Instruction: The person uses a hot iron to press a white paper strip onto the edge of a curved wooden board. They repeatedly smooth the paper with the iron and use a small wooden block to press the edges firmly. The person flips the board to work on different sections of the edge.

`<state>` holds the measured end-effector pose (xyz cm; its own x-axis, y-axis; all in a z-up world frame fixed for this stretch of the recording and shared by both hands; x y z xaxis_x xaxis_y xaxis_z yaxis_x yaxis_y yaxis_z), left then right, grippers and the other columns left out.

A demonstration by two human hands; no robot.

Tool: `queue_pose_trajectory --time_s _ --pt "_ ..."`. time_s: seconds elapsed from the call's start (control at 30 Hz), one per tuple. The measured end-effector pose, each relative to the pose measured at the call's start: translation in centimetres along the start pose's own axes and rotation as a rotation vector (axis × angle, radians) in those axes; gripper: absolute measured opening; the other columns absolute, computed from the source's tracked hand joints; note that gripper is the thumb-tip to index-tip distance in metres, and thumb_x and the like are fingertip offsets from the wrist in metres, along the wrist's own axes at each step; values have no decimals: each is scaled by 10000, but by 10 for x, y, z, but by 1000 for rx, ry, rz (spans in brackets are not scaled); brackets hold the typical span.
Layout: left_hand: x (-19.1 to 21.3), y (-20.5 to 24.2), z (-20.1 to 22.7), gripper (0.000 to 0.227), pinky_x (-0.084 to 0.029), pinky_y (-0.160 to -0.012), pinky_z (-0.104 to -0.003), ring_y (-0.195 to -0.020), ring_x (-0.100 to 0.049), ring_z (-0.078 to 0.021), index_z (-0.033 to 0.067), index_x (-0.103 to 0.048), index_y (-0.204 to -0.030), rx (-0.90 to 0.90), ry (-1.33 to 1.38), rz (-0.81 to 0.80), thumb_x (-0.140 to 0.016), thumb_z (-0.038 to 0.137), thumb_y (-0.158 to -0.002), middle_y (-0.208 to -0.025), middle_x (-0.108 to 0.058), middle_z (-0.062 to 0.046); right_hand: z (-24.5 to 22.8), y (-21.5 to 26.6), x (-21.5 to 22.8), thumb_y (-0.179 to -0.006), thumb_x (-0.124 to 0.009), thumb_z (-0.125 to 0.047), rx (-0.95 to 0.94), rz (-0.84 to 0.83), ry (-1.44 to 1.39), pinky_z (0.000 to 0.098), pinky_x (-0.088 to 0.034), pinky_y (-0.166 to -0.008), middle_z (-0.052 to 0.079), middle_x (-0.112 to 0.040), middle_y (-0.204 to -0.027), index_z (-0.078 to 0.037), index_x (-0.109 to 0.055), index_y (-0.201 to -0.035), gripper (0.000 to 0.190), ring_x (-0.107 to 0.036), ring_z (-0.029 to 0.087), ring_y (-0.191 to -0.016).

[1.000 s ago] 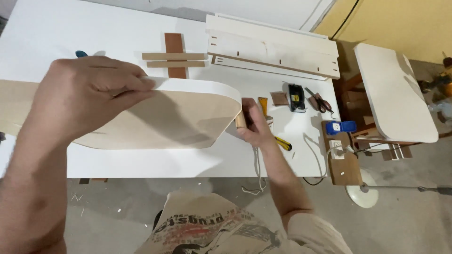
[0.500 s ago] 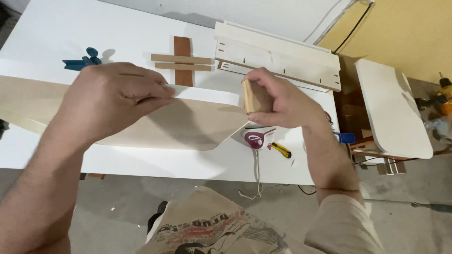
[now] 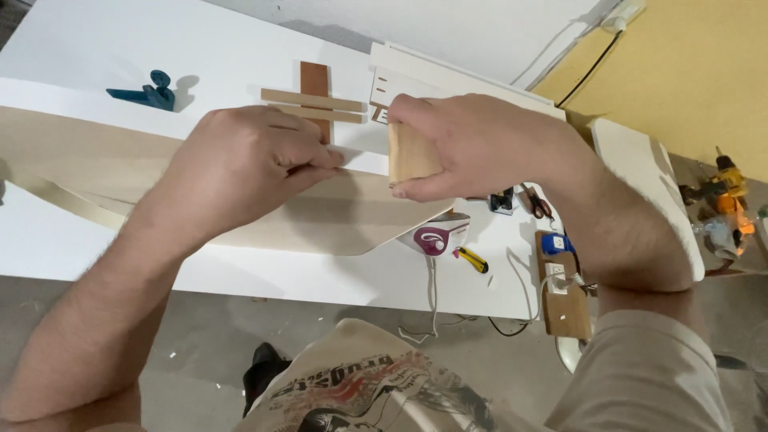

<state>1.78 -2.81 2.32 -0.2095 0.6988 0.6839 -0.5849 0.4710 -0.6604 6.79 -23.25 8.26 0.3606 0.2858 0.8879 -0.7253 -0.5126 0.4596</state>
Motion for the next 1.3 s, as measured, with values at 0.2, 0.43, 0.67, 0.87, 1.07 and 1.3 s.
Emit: queue_pose_trajectory --time_s 0.2,0.43,0.67,0.87,1.07,1.3 --pt "-5 0 -7 235 -463 -521 -382 -635 -614 -197 112 -754 -794 53 -22 -68 -778 210 -1006 -679 -670 18 13 13 -13 -870 -654 -600 -21 25 61 479 -453 -674 93 -666 -1096 -181 -418 -1329 665 -641 360 -854" --pt "-2 -6 -12 53 -569 -686 -340 -936 -753 -221 99 -819 -908 4 -31 -32 -830 119 -955 -930 -794 -56 81 23 -82 -798 -779 -442 -3 291 -305 377 -442 -733 25 -668 -1042 -203 -425 -1352 700 -617 248 -854" --pt "0 -8 -14 34 -568 -712 -317 -1001 -760 -192 99 -829 -956 69 -22 -52 -863 100 -960 -1016 -799 -34 106 -14 -199 -847 -686 -459 243 688 -924 325 -490 -877 63 -551 -1217 -41 -414 -1375 726 -560 197 -1092" --pt "-1 -8 -16 30 -568 -714 -300 -972 -758 -177 107 -839 -947 88 -39 -57 -867 99 -953 -995 -798 -40 97 -36 -220 -919 -669 -537 512 1016 -1061 322 -554 -948 102 -549 -1272 -39 -386 -1397 746 -584 210 -1136" --pt "-4 -10 -19 41 -593 -738 -344 -955 -764 -211 92 -835 -968 9 -42 -40 -861 102 -938 -981 -801 -70 96 12 -123 -835 -783 -269 263 606 -647 320 -453 -783 47 -577 -1208 -123 -379 -1393 704 -563 182 -969" --pt "-4 -13 -16 23 -566 -686 -343 -903 -750 -214 103 -832 -940 46 -4 -45 -839 119 -924 -942 -801 -57 40 10 -29 -835 -722 -525 -45 204 -150 452 -426 -663 90 -676 -987 -182 -410 -1342 687 -638 352 -775"
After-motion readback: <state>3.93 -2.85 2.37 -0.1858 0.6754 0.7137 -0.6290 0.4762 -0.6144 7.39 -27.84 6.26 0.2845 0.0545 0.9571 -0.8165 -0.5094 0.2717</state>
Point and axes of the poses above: each hand's wrist, its own y-axis away from the middle knuckle, its own x-axis out of the back of the hand, z = x × y, the point moved 4 cm from there along -y, towards the middle knuckle
